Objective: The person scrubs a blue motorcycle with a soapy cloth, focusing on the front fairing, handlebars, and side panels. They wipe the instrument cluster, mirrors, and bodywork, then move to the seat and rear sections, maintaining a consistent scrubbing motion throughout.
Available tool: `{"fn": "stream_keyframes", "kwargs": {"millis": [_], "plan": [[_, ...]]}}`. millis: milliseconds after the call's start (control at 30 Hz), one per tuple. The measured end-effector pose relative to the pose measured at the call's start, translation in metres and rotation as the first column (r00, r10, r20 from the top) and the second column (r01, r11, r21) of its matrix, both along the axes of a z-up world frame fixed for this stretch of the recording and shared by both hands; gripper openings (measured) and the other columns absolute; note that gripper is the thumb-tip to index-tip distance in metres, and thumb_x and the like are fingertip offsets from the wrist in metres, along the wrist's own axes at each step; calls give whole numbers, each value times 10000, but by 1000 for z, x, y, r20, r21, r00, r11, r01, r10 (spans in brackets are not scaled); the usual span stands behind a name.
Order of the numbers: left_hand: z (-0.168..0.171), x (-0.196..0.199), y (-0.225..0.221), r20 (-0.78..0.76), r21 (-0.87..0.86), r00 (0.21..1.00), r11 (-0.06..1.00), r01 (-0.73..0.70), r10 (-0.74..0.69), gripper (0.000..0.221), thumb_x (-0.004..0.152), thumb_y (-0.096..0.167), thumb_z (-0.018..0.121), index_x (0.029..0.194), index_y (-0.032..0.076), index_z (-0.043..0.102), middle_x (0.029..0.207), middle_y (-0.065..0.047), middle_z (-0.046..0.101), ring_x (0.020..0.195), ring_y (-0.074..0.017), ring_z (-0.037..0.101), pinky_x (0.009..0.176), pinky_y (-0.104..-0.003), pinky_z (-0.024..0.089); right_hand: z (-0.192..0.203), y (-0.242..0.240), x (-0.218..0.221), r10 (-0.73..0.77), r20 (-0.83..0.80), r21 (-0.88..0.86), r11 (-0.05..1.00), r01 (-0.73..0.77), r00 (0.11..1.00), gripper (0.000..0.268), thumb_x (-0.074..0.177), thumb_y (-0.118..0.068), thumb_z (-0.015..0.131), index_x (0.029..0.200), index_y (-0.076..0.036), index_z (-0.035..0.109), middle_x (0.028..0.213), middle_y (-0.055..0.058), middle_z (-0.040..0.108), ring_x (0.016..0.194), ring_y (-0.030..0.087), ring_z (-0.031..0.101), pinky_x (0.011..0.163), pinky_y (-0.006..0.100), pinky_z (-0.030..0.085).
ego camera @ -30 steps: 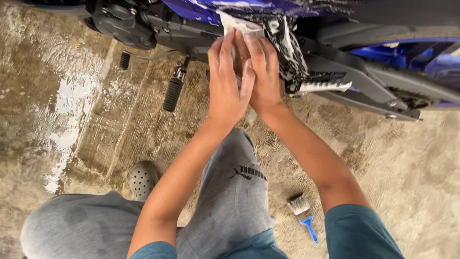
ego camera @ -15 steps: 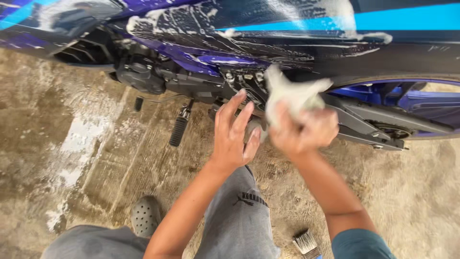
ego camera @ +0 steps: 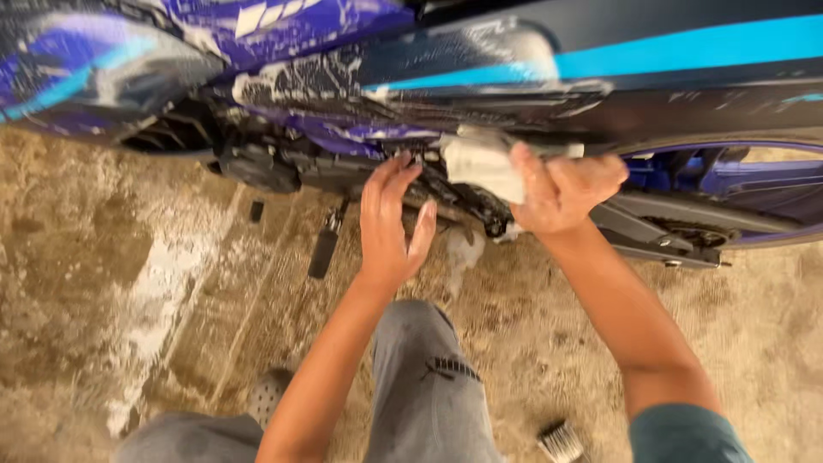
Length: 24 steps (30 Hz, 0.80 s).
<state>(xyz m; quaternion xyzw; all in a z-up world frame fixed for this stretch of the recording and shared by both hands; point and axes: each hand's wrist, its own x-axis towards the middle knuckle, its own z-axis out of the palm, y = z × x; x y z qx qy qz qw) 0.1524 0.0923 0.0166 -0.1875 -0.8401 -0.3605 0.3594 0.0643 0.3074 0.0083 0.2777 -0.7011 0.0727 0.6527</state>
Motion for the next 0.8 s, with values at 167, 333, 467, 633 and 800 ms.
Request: {"fn": "stream_keyframes", "kwargs": {"millis": [167, 333, 467, 633, 800], "plan": [[-21, 7, -11, 34, 53, 998, 998, -45, 43, 407, 1073, 207, 607, 1431, 67, 472, 1473, -183, 520, 1347, -348, 523, 1160, -455, 430, -9, -72, -12, -44, 126, 194, 981, 19, 991, 340, 977, -285, 663, 1303, -192, 673, 967, -57, 563, 853, 125, 521, 811, 367, 307], [-13, 3, -10, 163, 84, 984, 993, -80, 66, 417, 1125, 277, 593, 1466, 69, 473, 1419, -178, 511, 1363, -347, 505, 1178, -474, 415, 2, -69, 9, 92, 237, 214, 966, -144, 967, 140, 987, -214, 652, 1101, -148, 698, 1158, -2, 651, 1067, 171, 617, 910, 360, 368], [-5, -12, 12, 97, -119, 994, 992, -46, 57, 566, 1054, 351, 655, 1495, 66, 442, 1513, -222, 433, 1415, -404, 447, 1191, -559, 372, -8, 12, 0, 94, 49, 25, 995, -95, 994, 157, 888, -170, 822, 987, -201, 703, 945, -60, 603, 838, 115, 500, 830, 391, 271], [-40, -59, 19, -282, -253, 950, 944, -211, 136, 717, 1071, 409, 769, 1566, 152, 319, 1618, -147, 181, 1547, -384, 215, 1293, -640, 170, -15, 96, -10, -576, -114, -666, 649, 368, 809, 892, 887, -712, 442, 1457, -36, 326, 1338, 262, 384, 1281, 329, 452, 1099, 472, 357], [-64, -77, 26, -327, -319, 943, 933, -164, 54, 769, 1081, 444, 779, 1602, 146, 297, 1634, -239, 72, 1552, -437, 69, 1280, -689, 50, -31, 44, -21, -400, -97, -604, 752, 266, 911, 813, 897, -598, 545, 1525, -117, 357, 1347, 139, 467, 1206, 277, 479, 1093, 484, 376]]}}
